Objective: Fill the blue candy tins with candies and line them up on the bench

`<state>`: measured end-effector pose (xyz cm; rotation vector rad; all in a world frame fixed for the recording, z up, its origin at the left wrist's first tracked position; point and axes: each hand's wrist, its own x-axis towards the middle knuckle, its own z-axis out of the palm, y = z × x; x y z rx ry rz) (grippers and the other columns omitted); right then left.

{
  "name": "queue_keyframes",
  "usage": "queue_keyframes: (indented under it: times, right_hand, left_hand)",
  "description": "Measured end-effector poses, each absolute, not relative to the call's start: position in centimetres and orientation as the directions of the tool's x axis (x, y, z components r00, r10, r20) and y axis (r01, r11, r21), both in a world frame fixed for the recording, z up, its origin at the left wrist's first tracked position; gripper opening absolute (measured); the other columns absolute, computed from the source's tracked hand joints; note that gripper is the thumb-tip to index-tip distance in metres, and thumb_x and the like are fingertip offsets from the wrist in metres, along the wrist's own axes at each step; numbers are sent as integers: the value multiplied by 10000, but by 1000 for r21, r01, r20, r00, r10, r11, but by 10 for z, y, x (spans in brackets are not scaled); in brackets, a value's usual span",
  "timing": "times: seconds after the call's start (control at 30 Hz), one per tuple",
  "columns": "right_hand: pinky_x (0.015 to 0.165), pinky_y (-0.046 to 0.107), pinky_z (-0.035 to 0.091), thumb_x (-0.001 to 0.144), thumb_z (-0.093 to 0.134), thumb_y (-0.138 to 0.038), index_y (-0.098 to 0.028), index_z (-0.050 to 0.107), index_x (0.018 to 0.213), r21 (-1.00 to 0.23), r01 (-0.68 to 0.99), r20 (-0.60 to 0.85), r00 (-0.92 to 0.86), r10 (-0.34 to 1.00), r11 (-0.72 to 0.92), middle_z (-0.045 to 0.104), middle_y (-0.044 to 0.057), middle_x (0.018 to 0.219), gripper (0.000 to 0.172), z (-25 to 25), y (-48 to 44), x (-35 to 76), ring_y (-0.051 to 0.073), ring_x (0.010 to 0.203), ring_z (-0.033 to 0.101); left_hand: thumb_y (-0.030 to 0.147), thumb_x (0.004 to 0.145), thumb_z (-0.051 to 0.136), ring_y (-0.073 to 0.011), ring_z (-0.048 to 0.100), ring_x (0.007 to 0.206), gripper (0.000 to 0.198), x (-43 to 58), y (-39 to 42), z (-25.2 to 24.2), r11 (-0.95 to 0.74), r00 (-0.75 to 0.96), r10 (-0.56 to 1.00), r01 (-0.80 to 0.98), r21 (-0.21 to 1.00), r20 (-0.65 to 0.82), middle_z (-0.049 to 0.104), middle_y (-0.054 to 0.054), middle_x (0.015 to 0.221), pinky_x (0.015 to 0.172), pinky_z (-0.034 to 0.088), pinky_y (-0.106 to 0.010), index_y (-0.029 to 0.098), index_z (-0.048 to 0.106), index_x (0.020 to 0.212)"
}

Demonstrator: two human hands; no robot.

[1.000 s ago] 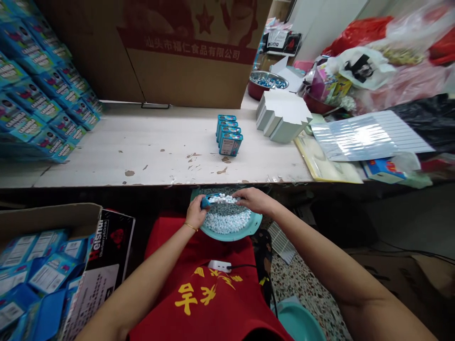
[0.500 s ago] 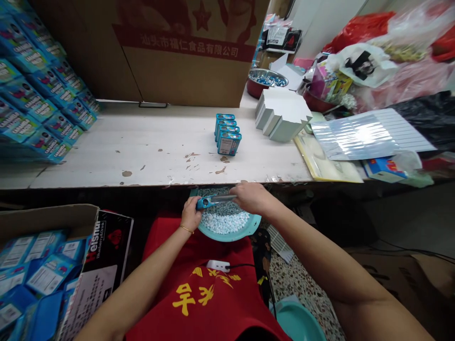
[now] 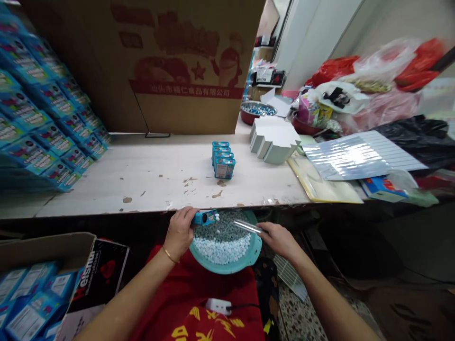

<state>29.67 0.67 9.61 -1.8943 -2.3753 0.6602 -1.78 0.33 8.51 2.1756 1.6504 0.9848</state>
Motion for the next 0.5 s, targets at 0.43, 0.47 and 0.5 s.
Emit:
queue_keyframes:
  times: [0.43, 0.47, 0.5]
  right_hand:
    - [855, 314, 418, 796, 417, -402, -237, 607, 1051, -655, 752, -229, -281, 932, 66, 617, 56, 1078, 358, 61, -21, 304, 220, 998, 553]
    - [856, 316, 419, 791, 422, -406, -230, 609, 1046, -661, 747, -240, -303, 922, 73, 618, 60, 1078, 362, 56, -22, 303, 223, 999, 554]
    - [860, 320, 419, 786, 426, -411, -223, 610, 1043, -662, 746, -250, -317, 915, 78, 618, 64, 1081, 368, 49, -22, 302, 226, 1004, 554]
  left_hand:
    - [174, 619, 640, -292, 517, 1030, 573, 49, 162, 72, -140, -106, 971, 482, 865, 216, 586, -145, 1054, 902, 379, -438, 130, 480, 1167]
    - [193, 612, 658, -300, 486, 1079, 633, 41, 156, 73, -132, -128, 967, 491, 861, 221, 553, -169, 1119, 932, 357, -440, 109, 446, 1202]
    - [215, 617, 664, -295, 453, 1124, 664, 26, 146, 73, -144, -141, 959, 503, 852, 245, 513, -182, 1182, 962, 336, -427, 94, 422, 1224]
